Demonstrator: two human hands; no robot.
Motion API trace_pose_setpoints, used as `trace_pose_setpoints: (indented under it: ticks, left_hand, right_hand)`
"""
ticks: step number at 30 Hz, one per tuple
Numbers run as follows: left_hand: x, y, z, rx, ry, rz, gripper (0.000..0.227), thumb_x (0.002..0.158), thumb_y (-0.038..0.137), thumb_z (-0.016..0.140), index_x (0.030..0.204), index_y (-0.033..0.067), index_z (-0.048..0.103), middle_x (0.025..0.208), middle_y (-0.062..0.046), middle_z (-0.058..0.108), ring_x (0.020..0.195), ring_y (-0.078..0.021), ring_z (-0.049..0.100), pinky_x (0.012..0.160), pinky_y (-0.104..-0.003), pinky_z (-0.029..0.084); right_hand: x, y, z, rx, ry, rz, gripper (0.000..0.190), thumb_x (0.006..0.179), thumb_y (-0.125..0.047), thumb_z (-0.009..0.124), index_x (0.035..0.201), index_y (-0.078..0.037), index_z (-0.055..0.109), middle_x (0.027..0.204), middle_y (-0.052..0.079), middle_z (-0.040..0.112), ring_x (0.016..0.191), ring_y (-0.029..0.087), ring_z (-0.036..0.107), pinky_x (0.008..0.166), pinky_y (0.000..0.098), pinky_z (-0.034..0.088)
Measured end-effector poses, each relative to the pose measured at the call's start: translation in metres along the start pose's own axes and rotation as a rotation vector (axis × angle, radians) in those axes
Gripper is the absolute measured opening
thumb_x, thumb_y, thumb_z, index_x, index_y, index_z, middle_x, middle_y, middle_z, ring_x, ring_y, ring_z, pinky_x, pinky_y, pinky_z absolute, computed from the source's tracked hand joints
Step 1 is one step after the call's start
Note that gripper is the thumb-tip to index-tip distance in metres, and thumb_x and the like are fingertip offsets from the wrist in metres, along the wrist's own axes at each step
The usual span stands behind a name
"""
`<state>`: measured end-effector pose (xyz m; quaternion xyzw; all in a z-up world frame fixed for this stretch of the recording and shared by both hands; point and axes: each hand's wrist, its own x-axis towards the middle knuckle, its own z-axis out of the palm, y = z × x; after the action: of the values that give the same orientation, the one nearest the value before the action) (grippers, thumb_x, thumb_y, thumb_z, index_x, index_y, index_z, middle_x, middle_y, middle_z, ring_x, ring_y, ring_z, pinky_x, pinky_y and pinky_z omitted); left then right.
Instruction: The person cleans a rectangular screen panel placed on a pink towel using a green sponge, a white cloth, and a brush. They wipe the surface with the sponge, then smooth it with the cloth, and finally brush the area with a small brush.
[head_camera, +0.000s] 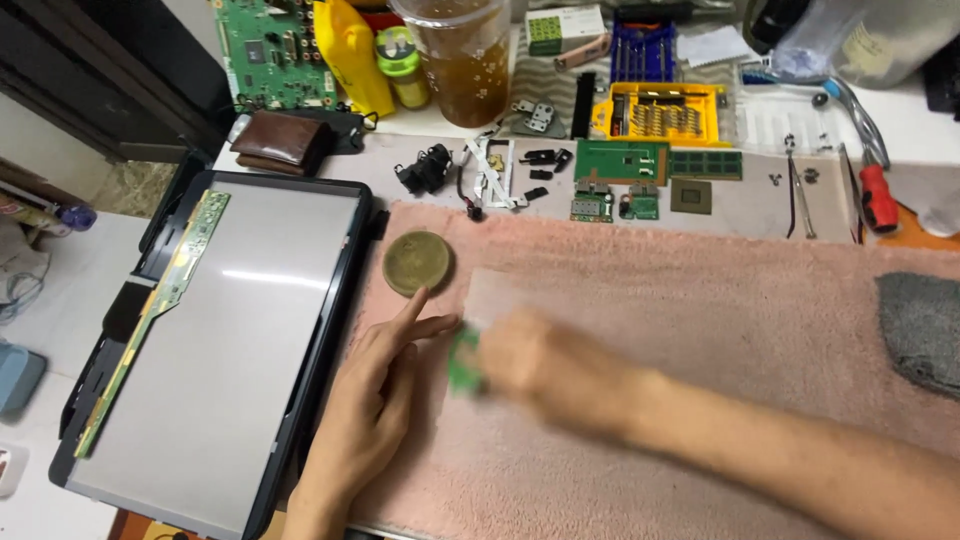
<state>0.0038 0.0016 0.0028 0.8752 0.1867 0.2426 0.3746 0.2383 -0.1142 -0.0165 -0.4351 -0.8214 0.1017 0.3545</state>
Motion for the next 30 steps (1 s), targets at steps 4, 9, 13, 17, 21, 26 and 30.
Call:
trace_pose_setpoints:
  ticks: [4,9,13,17,21,26,30]
  left_hand:
    - [0.000,-0.001,0.003,0.055,-0.036,0.005,0.068,0.113,0.000,0.049,0.179,0.0142,0.038,0.152,-0.001,0.083,0.139,-0.0257,0.071,0.119,-0.042,0.049]
    - [-0.001,-0.001,0.005,0.049,-0.047,0.030,0.071,0.111,-0.005,0.049,0.179,0.0169,0.039,0.149,-0.004,0.085,0.134,-0.0282,0.068,0.117,-0.040,0.051]
    - [-0.002,-0.002,0.006,0.079,-0.049,0.051,0.072,0.109,-0.009,0.049,0.176,0.0156,0.042,0.150,-0.003,0.085,0.134,-0.0274,0.069,0.117,-0.040,0.050]
    - [-0.002,-0.003,0.006,0.102,-0.050,0.030,0.070,0.109,-0.007,0.049,0.175,0.0156,0.045,0.150,-0.003,0.084,0.134,-0.0269,0.068,0.118,-0.040,0.048]
    - [-0.002,-0.003,0.005,0.068,-0.060,0.031,0.069,0.110,-0.005,0.047,0.176,0.0155,0.044,0.148,-0.003,0.085,0.134,-0.0277,0.067,0.118,-0.041,0.049]
    - [-0.003,-0.003,0.006,0.063,-0.054,0.027,0.063,0.116,0.002,0.052,0.177,0.0165,0.043,0.151,-0.004,0.083,0.132,-0.0266,0.067,0.116,-0.040,0.050]
    - [-0.001,-0.001,0.007,0.072,-0.045,-0.011,0.052,0.119,0.012,0.050,0.171,0.0137,0.051,0.145,0.000,0.086,0.127,-0.0253,0.066,0.114,-0.039,0.050]
  right_hand:
    - [-0.005,-0.001,0.010,0.014,-0.052,0.016,0.011,0.110,-0.001,0.079,0.118,-0.005,0.074,0.087,0.005,0.070,0.079,0.025,0.067,0.085,0.0441,0.053]
    - [-0.001,-0.039,0.021,-0.072,0.016,-0.048,0.022,0.119,0.000,0.070,0.096,0.001,0.069,0.082,0.011,0.067,0.070,0.032,0.063,0.076,0.0520,0.055]
    - [-0.002,-0.040,0.012,0.156,-0.070,0.031,0.011,0.113,-0.001,0.077,0.104,0.003,0.073,0.085,0.010,0.070,0.070,0.025,0.066,0.068,0.0416,0.058]
    - [-0.006,-0.045,0.028,-0.086,0.012,0.067,0.016,0.107,-0.005,0.085,0.115,0.005,0.075,0.091,0.012,0.074,0.079,0.030,0.069,0.077,0.0465,0.057]
    - [-0.005,-0.054,0.025,0.014,-0.007,-0.064,0.014,0.106,0.000,0.088,0.103,0.000,0.074,0.084,0.010,0.070,0.073,0.031,0.067,0.071,0.0492,0.055]
    - [-0.008,-0.044,0.025,-0.076,-0.013,0.156,0.013,0.109,-0.011,0.081,0.113,0.000,0.075,0.090,0.011,0.073,0.080,0.029,0.067,0.083,0.0471,0.055]
    - [-0.016,-0.066,0.027,0.036,-0.109,-0.060,0.014,0.110,-0.007,0.084,0.117,0.003,0.077,0.088,0.007,0.068,0.081,0.030,0.065,0.085,0.0475,0.055]
